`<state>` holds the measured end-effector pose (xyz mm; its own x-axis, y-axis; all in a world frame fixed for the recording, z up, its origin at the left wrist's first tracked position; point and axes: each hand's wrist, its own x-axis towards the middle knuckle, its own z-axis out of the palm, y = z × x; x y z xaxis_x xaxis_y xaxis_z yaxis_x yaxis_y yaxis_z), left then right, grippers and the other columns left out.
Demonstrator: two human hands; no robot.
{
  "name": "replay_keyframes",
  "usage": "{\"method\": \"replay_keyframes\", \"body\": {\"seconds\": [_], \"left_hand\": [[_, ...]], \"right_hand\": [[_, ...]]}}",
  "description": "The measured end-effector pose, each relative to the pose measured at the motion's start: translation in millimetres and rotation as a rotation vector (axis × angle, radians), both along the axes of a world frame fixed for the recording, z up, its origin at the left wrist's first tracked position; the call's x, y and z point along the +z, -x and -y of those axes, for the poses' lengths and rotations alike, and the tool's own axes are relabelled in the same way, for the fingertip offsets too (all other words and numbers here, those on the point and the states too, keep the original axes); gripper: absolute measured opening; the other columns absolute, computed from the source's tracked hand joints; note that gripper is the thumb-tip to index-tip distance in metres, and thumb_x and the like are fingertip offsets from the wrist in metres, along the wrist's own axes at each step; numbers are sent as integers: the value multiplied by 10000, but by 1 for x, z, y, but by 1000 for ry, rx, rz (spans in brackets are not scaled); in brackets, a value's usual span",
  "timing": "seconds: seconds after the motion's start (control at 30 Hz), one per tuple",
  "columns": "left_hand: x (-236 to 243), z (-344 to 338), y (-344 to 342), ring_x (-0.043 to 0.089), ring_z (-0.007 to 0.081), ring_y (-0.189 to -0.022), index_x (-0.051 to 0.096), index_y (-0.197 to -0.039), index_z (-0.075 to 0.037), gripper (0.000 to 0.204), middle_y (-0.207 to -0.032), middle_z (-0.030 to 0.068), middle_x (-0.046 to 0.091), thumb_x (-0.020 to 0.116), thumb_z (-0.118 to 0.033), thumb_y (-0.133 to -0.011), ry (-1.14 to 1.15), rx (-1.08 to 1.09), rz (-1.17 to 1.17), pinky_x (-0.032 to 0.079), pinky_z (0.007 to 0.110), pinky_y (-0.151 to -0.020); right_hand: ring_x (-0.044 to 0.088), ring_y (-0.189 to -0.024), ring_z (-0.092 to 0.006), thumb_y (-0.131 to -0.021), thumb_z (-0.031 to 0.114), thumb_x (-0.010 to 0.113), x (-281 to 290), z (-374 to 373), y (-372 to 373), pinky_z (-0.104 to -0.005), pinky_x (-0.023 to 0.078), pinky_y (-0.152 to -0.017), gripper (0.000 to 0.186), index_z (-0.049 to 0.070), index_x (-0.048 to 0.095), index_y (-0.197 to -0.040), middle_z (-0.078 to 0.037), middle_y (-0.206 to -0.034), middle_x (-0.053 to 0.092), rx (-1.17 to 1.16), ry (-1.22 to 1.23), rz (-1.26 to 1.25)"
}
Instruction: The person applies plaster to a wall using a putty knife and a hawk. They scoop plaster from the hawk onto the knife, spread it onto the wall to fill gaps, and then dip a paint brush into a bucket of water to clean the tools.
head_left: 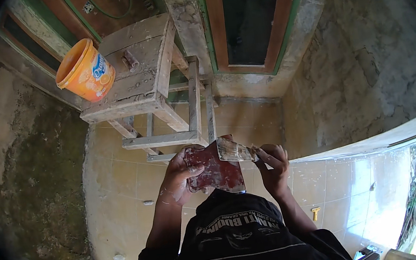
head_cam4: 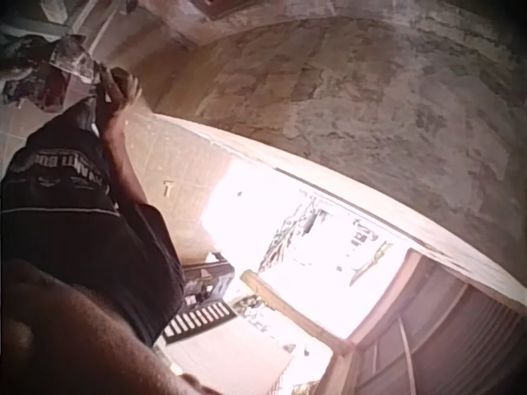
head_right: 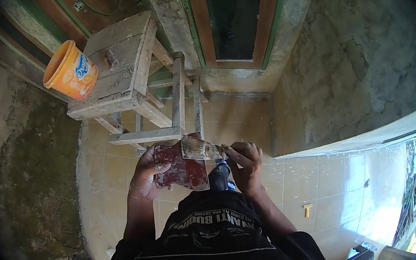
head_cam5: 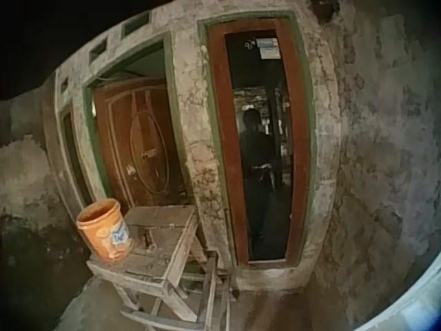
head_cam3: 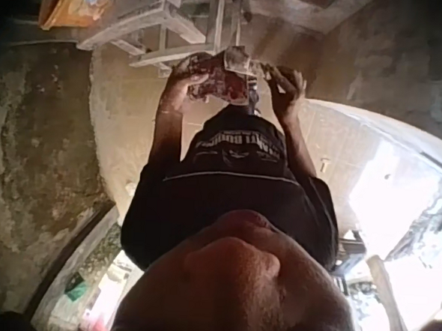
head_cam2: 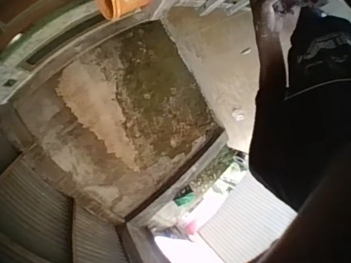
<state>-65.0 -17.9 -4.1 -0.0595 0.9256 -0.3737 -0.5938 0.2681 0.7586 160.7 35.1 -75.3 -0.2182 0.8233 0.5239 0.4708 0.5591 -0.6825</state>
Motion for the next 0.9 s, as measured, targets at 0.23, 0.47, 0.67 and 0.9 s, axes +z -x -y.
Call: {"method": "replay_keyframes", "body": {"seconds": [0.23, 0.47, 0.67, 0.9], "left_hand": [[5, -48, 24, 640, 198, -702, 420, -1160, -29, 437, -983, 116, 575, 604, -47, -765, -140, 155, -30, 511, 261, -403], [11, -116, 22, 522, 112, -913, 412, -1174, -25, 413, -1014, 64, 517, 604, 17, -811, -378, 383, -401, 437, 262, -845], [28, -154, 16, 575, 140, -864, 384, -1189, 0, 373, -1042, 116, 516, 568, -51, -869, -474, 292, -477, 543, 254, -655], [29, -195, 31, 544, 124, -945, 433, -1135, -2, 358, -1025, 77, 529, 584, 20, -812, -338, 49, -361, 453, 286, -842]], "right_hand": [[566, -758, -204, -649, -26, 711, 26, -50, -2, -318, 414, -695, 332, 71, 672, -965, -65, -829, 616, -52, -6, 76], [484, -521, -80, -912, 208, 545, 65, -104, -2, -244, 378, -474, 245, -16, 642, -924, -52, -627, 583, 328, 821, -318], [476, -518, -73, -916, 214, 540, 84, -159, 18, -237, 371, -462, 248, -9, 645, -898, -39, -626, 576, 316, 906, -196], [479, -537, -69, -926, 246, 532, 94, -211, 43, -230, 382, -487, 277, -8, 640, -937, -18, -643, 564, 389, 856, -329]]}}
